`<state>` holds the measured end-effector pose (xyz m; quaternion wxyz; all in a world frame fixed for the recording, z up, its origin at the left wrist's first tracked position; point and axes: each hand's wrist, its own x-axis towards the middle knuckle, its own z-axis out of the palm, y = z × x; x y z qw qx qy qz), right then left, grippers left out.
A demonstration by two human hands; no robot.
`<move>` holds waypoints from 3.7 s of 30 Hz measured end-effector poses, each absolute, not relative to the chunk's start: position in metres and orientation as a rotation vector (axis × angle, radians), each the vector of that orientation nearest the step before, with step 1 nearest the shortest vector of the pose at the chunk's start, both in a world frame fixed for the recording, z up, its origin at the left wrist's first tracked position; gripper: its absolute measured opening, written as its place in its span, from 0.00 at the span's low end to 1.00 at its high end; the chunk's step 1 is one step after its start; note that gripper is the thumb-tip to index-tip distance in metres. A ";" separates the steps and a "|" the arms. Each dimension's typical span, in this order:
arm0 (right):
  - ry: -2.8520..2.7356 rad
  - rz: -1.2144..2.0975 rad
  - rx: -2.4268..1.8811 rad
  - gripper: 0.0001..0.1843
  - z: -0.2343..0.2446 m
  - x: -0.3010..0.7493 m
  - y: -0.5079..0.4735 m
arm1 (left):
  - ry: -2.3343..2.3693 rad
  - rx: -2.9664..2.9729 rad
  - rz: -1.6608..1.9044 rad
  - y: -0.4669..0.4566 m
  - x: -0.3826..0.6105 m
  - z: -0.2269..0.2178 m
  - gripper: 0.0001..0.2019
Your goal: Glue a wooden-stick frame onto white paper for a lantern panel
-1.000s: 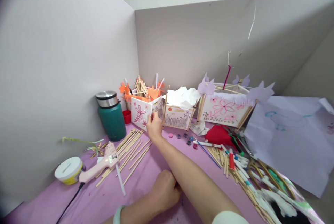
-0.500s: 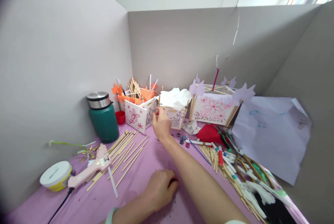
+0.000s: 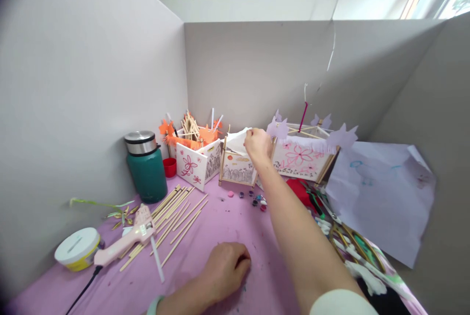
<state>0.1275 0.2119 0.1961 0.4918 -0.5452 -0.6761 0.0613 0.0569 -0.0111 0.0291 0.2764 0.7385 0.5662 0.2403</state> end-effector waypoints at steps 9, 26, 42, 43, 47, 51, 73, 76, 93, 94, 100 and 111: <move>-1.442 0.493 -1.100 0.10 0.246 0.113 0.269 | 1.510 1.986 0.640 -0.012 0.056 0.028 0.14; -1.400 0.628 -0.574 0.11 0.292 0.121 0.258 | 1.513 1.953 0.671 -0.012 0.056 0.031 0.14; -1.405 0.693 -0.357 0.16 0.248 0.204 0.072 | 0.914 0.828 1.293 0.011 0.044 0.033 0.23; -1.374 0.785 -0.433 0.18 0.229 0.215 0.058 | 0.808 0.734 1.303 0.012 0.041 0.037 0.25; -1.364 1.047 -0.991 0.19 0.145 0.249 0.019 | 0.532 0.386 1.237 0.012 0.031 0.048 0.35; -1.549 1.138 -1.220 0.20 0.098 0.261 0.007 | 0.675 0.498 1.169 0.011 0.035 0.044 0.27; -1.938 -0.080 -1.150 0.19 0.279 0.115 0.237 | 1.111 0.924 0.944 0.004 0.053 0.025 0.20; -2.199 -0.527 -1.628 0.34 0.274 0.115 0.248 | 1.113 0.927 0.951 0.005 0.053 0.026 0.20; -2.573 -0.457 -1.940 0.22 0.237 0.101 0.273 | 1.103 0.916 0.945 0.004 0.054 0.029 0.20; -2.585 -0.451 -1.933 0.21 0.235 0.100 0.272 | 1.100 0.916 0.947 0.005 0.054 0.029 0.20; -2.484 -0.522 -1.853 0.17 0.231 0.103 0.267 | 1.108 0.912 0.947 0.006 0.055 0.025 0.19; -2.480 -0.520 -1.681 0.14 0.224 0.088 0.275 | 1.117 0.937 0.943 0.006 0.055 0.024 0.18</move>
